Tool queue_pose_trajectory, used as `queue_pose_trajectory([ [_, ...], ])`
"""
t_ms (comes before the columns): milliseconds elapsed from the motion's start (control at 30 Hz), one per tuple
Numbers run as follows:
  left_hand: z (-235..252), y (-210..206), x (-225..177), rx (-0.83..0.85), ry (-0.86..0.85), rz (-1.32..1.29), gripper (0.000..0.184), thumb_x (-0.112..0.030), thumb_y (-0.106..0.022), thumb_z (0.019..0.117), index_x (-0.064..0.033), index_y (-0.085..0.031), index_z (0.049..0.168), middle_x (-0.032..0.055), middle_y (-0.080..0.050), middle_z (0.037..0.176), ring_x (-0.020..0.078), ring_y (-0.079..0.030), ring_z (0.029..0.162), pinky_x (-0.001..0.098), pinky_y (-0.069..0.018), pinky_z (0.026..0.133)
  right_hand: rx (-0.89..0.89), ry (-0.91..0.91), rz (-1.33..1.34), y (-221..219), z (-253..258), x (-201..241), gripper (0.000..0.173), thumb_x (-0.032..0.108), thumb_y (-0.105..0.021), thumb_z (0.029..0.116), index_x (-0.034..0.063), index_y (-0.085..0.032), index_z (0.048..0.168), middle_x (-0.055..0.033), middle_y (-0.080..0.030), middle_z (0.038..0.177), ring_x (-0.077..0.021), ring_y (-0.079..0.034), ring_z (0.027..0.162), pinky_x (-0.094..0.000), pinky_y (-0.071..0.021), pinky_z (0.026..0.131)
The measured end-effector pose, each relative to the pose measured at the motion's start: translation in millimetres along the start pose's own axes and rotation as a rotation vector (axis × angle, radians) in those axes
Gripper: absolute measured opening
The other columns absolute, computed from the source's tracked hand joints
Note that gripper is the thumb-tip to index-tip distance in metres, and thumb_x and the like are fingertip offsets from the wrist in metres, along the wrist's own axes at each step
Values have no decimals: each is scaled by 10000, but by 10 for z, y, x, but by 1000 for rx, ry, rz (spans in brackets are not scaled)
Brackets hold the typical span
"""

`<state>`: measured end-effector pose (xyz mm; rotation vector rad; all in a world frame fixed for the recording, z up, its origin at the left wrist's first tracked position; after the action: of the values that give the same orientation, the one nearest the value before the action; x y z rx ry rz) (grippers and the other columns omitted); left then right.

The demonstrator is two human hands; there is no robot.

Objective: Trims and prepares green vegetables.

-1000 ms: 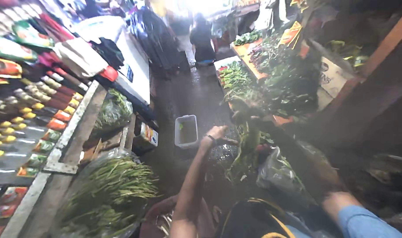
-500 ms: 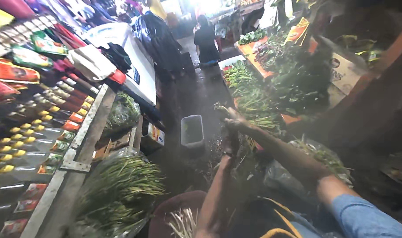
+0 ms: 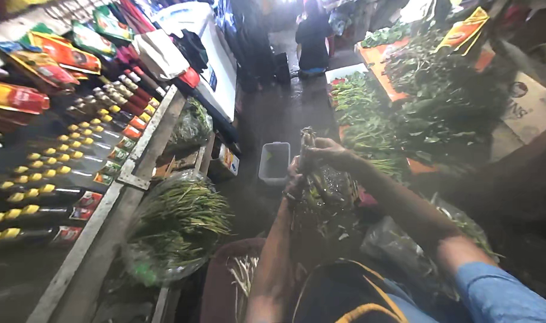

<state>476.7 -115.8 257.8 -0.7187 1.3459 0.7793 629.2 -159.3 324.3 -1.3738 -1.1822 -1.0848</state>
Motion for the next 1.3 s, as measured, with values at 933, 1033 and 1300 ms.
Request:
queue_pose_trajectory([
  [933,-497,828,-74,-220,155,3,28,-28,-692,885,-24,-682,911,-17,-626,687,49,-553,560,219,-495,542,5,155,144,681,-397,530,268,218,-425,1071,134,-678,1099,30,-640,772,-40,-551,558,-212,-509,519],
  [1033,-437,664,-84,-160,123,54,77,12,-712,871,12,-694,946,6,-677,735,40,-601,601,205,-524,579,-21,185,200,556,-322,648,202,170,-451,1074,138,-637,1143,41,-632,829,-46,-585,624,-228,-552,601],
  [1300,-283,199,-289,11,53,-43,218,-93,-710,914,-28,-733,1122,-18,-700,820,-13,-507,559,169,-438,510,-181,92,402,-133,-61,770,218,145,-439,1095,55,-580,1235,-13,-684,893,-74,-649,676,-231,-569,610],
])
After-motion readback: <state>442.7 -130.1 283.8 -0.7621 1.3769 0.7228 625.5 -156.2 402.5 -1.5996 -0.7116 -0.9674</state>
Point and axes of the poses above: each hand's wrist, its own z-axis towards the middle knuckle, its own y-axis out of the back of the hand, x = y × z, the point moved 3 cm from there along z, towards the middle knuckle
